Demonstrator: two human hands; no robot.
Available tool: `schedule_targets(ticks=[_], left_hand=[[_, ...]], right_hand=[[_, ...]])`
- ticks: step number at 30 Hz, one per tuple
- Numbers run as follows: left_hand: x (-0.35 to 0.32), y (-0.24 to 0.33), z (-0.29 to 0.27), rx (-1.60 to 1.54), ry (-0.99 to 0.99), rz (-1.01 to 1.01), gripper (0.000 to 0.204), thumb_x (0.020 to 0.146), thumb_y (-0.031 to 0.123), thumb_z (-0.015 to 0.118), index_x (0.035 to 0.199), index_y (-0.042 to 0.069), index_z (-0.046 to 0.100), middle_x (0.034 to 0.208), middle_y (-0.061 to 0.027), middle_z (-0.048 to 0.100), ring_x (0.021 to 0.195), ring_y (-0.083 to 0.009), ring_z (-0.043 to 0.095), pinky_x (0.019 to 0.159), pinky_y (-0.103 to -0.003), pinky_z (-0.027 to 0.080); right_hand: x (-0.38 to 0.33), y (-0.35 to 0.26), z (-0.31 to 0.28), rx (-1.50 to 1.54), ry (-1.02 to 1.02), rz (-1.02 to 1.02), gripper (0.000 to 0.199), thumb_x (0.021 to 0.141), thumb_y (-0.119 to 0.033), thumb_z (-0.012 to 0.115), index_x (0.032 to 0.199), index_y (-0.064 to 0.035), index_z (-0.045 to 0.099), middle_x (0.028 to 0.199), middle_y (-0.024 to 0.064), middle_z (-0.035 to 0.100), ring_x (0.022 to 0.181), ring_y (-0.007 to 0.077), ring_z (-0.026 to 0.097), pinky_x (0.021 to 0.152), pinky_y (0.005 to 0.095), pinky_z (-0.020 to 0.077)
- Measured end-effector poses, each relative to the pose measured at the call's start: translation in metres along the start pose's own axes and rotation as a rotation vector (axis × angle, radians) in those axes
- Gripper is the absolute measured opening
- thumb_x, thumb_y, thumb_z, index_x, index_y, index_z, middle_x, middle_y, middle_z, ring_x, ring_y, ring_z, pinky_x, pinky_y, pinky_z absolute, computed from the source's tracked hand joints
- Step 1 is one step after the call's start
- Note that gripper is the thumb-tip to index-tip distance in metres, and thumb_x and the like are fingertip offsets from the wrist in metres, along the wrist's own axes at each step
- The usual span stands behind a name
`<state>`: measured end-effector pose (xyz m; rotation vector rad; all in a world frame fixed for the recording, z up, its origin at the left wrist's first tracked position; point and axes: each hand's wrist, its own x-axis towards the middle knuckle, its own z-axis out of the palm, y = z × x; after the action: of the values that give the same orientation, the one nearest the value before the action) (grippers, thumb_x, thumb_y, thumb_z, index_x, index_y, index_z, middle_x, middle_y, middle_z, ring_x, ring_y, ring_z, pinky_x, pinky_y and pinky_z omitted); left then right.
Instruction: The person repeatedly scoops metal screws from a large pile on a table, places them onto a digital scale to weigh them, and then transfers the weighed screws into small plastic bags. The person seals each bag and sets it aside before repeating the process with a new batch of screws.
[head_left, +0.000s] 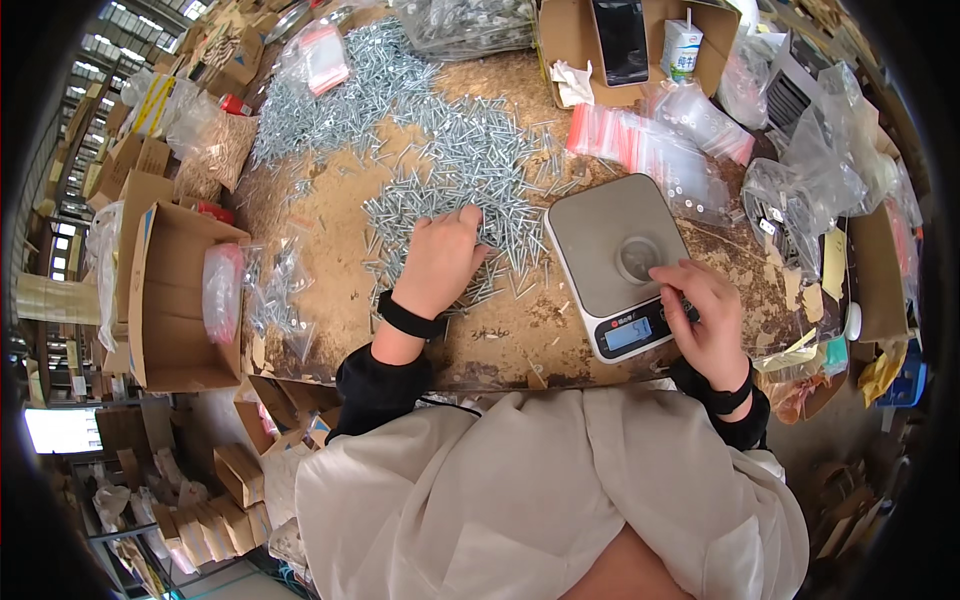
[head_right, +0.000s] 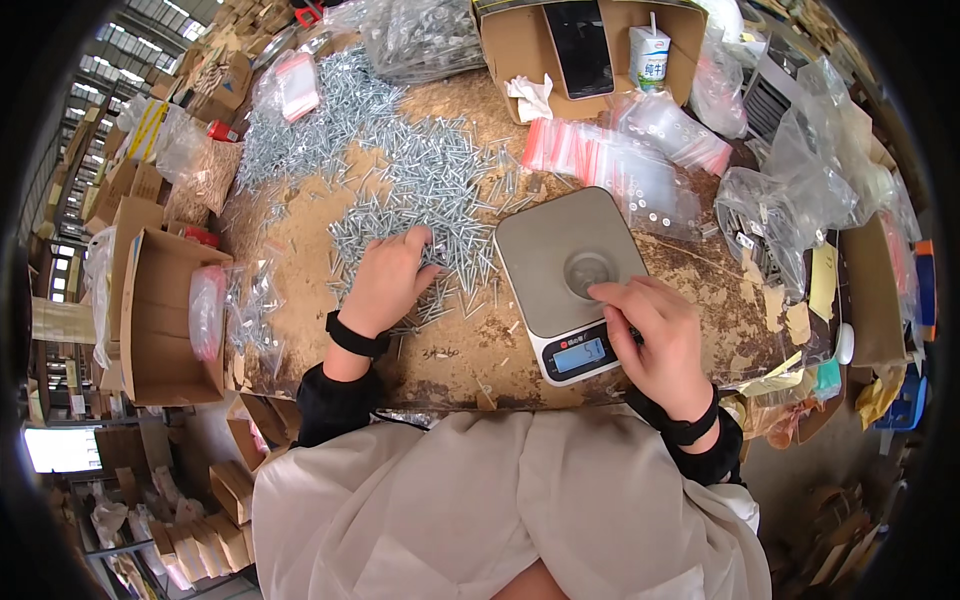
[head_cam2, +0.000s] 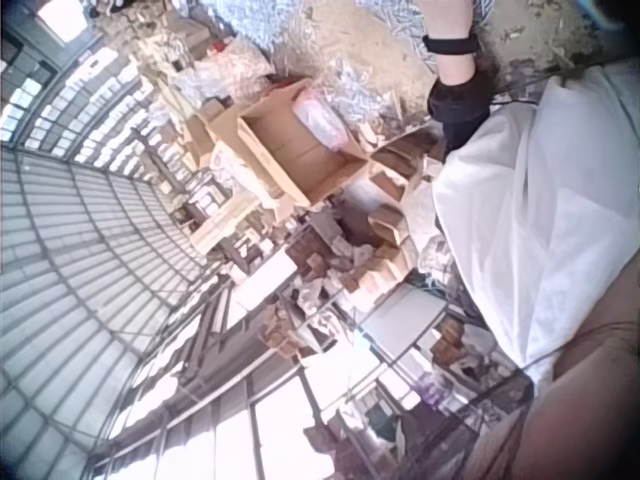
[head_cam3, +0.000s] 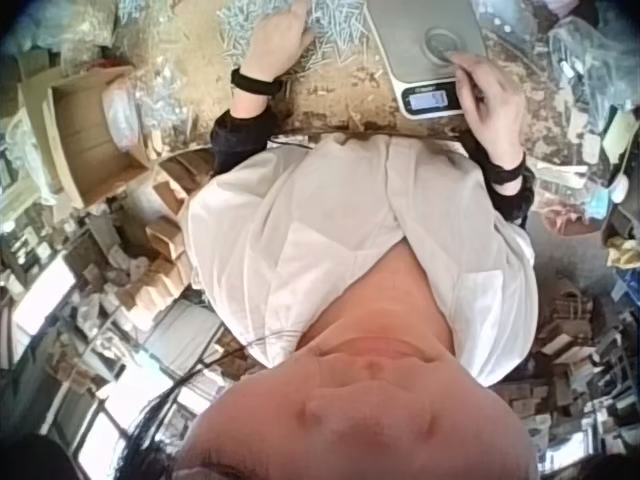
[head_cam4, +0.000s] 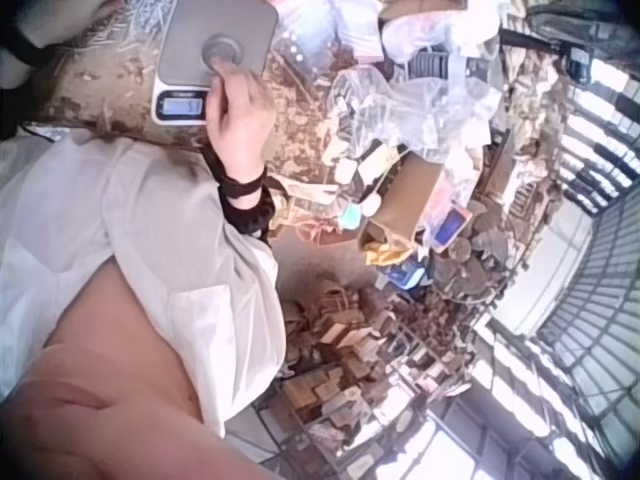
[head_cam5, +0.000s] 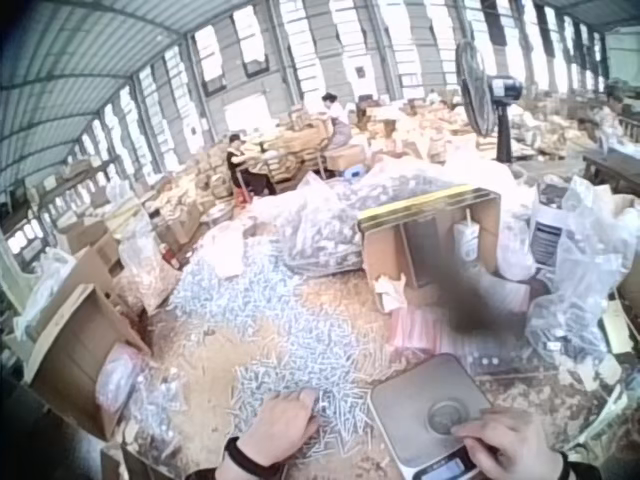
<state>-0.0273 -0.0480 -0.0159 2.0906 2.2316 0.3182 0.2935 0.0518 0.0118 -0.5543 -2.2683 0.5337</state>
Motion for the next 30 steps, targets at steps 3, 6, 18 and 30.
schedule_targets(ticks=[3,6,18,30], left_hand=[[-0.002,-0.003,-0.001,-0.065,0.031,0.055,0.034,0.085,0.014,0.073,0.111,0.006,0.053,0.096,-0.0151,0.067,0.087,-0.0362,0.064,0.079,-0.045,0.046],[-0.007,-0.007,0.001,-0.077,0.064,0.081,0.03,0.085,0.014,0.072,0.108,0.005,0.055,0.092,-0.0159,0.067,0.083,-0.0365,0.064,0.074,-0.045,0.048],[-0.007,-0.01,0.002,0.004,-0.08,0.056,0.022,0.086,0.014,0.068,0.1,0.004,0.055,0.083,-0.0189,0.064,0.079,-0.0411,0.063,0.066,-0.049,0.049],[-0.001,-0.013,-0.017,-0.122,-0.008,0.076,0.019,0.093,0.015,0.064,0.096,0.001,0.052,0.082,-0.0212,0.062,0.079,-0.0429,0.061,0.067,-0.05,0.047]], right_hand=[[0.0,0.0,-0.001,0.017,-0.016,0.026,0.023,0.081,0.002,0.065,0.104,-0.0054,0.067,0.072,0.0102,0.06,0.067,0.031,0.06,0.062,0.0387,0.048],[-0.001,-0.001,-0.001,0.079,-0.021,0.079,0.024,0.082,0.001,0.066,0.104,-0.0054,0.067,0.074,0.0095,0.06,0.068,0.0296,0.06,0.063,0.0381,0.048],[-0.003,-0.002,-0.002,0.151,-0.052,0.181,0.024,0.082,0.001,0.065,0.105,-0.0048,0.068,0.076,0.0084,0.061,0.068,0.0267,0.061,0.065,0.036,0.0487],[0.01,0.001,0.0,0.006,-0.065,0.174,0.046,0.079,-0.003,0.07,0.124,-0.0029,0.059,0.119,0.0162,0.06,0.116,0.0369,0.054,0.098,0.0427,0.0451]])
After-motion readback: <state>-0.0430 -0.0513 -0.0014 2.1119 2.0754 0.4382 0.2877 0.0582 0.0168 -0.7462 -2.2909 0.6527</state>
